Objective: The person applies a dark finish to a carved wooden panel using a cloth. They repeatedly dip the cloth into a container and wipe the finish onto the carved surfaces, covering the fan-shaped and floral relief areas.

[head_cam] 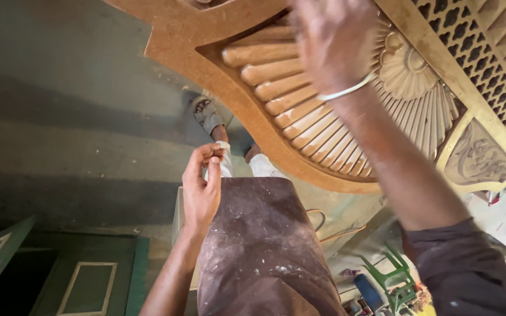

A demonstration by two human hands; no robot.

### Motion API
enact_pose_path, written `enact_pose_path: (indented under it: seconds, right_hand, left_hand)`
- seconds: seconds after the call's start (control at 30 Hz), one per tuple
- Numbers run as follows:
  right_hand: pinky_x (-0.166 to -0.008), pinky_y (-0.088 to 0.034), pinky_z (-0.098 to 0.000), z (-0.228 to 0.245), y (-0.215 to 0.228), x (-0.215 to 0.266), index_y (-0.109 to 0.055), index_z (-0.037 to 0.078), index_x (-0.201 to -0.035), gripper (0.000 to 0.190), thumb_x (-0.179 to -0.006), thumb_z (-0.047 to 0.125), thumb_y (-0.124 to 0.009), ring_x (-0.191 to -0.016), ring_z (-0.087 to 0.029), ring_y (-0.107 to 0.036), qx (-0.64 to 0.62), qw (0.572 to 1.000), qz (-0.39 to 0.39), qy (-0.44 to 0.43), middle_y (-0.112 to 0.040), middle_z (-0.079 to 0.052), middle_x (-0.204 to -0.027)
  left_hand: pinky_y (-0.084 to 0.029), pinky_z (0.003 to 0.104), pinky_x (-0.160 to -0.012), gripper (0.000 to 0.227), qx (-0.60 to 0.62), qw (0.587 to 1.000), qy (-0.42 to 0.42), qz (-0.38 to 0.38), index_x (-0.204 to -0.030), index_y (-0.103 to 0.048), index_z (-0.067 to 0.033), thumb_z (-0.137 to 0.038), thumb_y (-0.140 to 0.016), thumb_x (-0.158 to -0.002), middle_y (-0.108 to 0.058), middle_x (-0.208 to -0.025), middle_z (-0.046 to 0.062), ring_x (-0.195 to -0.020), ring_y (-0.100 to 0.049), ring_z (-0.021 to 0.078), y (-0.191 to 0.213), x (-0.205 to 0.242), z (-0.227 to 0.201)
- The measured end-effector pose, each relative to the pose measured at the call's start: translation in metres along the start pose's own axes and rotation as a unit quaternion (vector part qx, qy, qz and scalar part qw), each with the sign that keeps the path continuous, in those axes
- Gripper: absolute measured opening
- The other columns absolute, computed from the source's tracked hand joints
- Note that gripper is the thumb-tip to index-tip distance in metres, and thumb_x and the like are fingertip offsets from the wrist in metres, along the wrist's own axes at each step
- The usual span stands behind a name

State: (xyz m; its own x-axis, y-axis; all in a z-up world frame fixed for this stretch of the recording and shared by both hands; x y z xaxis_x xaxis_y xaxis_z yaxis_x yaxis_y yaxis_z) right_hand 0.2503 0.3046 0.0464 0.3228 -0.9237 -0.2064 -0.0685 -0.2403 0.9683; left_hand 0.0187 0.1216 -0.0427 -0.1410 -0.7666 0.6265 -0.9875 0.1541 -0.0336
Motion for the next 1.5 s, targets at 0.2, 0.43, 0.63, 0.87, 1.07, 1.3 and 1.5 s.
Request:
enact_pose_path:
  seconds: [0.2,0.43,0.63,0.87,1.07,1.3,1.5]
  right_hand:
    - [-0.062,-0.055,-0.0307,-0.001,-0.014,0.032,-0.074,0.012,-0.099,0.011,-0.089,0.006,-0.074,-0.080,-0.017,-0.065,-0.121,0.992,0.015,0.034,-0.071,-0.008,-0.091]
    - [-0.070,-0.059,-0.0321,-0.113,-0.060,0.086,-0.069,0.004,-0.117,0.015,-0.105,0.011,-0.076,-0.085,-0.022,-0.073,-0.186,0.921,0.202,-0.278,-0.073,-0.012,-0.098]
    - [-0.076,-0.063,-0.0349,-0.112,-0.036,0.103,-0.066,0.001,-0.119,0.034,-0.091,0.005,-0.084,-0.097,-0.030,-0.071,-0.127,0.967,0.059,-0.211,-0.070,-0.019,-0.111]
    - [-0.070,-0.062,-0.0409,-0.099,-0.092,0.087,-0.064,0.004,-0.104,0.024,-0.098,0.015,-0.085,-0.078,-0.025,-0.072,-0.153,0.945,0.087,-0.274,-0.071,-0.009,-0.086]
    - [-0.079,-0.061,-0.0359,-0.119,-0.035,0.095,-0.063,-0.001,-0.119,0.036,-0.088,0.002,-0.081,-0.090,-0.026,-0.073,-0.121,0.959,0.056,-0.249,-0.071,-0.015,-0.106]
    - [-0.092,-0.059,-0.0342,-0.069,-0.021,0.062,-0.064,0.000,-0.120,0.039,-0.089,0.001,-0.085,-0.111,-0.033,-0.064,-0.153,0.977,-0.077,-0.130,-0.062,-0.022,-0.122]
    - [-0.086,-0.063,-0.0376,-0.083,-0.034,0.067,-0.069,0.002,-0.119,0.041,-0.083,0.005,-0.088,-0.100,-0.029,-0.070,-0.120,0.968,0.042,-0.218,-0.070,-0.017,-0.111]
  left_hand:
    - [-0.052,0.028,-0.090,0.019,-0.028,0.999,-0.031,0.010,-0.120,-0.063,0.0018,-0.008,-0.053,-0.107,-0.071,-0.107,0.007,-0.099,-0.065,0.0136,-0.016,-0.003,-0.022]
    - [-0.052,0.028,-0.093,0.016,-0.051,0.994,-0.094,0.015,-0.118,-0.063,0.0023,-0.006,-0.054,-0.107,-0.071,-0.106,0.008,-0.099,-0.066,0.0149,-0.032,-0.008,-0.049]
    - [-0.054,0.033,-0.092,0.016,-0.141,0.979,-0.145,-0.002,-0.117,-0.064,-0.0002,-0.002,-0.056,-0.103,-0.071,-0.105,0.011,-0.100,-0.070,0.0225,-0.033,-0.002,-0.065]
    - [-0.053,0.038,-0.091,0.020,-0.167,0.966,-0.199,0.009,-0.117,-0.063,-0.0014,0.002,-0.058,-0.098,-0.070,-0.106,0.012,-0.100,-0.068,0.0281,-0.048,-0.003,-0.072]
    - [-0.053,0.038,-0.093,0.020,-0.151,0.971,-0.184,0.014,-0.117,-0.063,-0.0009,0.003,-0.056,-0.099,-0.070,-0.107,0.013,-0.102,-0.068,0.0281,-0.039,0.000,-0.072]
    - [-0.053,0.037,-0.093,0.019,-0.163,0.970,-0.178,-0.006,-0.119,-0.063,-0.0005,0.001,-0.057,-0.100,-0.070,-0.106,0.012,-0.101,-0.069,0.0274,-0.033,0.001,-0.066]
    - [-0.053,0.037,-0.092,0.018,-0.153,0.975,-0.158,-0.008,-0.118,-0.064,-0.0010,0.000,-0.057,-0.101,-0.070,-0.107,0.012,-0.101,-0.069,0.0268,-0.025,-0.001,-0.066]
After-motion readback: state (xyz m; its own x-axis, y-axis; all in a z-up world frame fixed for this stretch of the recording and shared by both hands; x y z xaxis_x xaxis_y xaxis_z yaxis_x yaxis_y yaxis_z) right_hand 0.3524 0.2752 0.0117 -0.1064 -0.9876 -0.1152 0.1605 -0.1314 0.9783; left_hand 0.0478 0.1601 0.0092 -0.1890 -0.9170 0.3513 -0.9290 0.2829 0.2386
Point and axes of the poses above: each hand's wrist, its own x-axis away from the middle knuckle, its own y-axis out of the back of the hand, z = x × y, the point moved 6 cm from there along -x, towards the middle knuckle
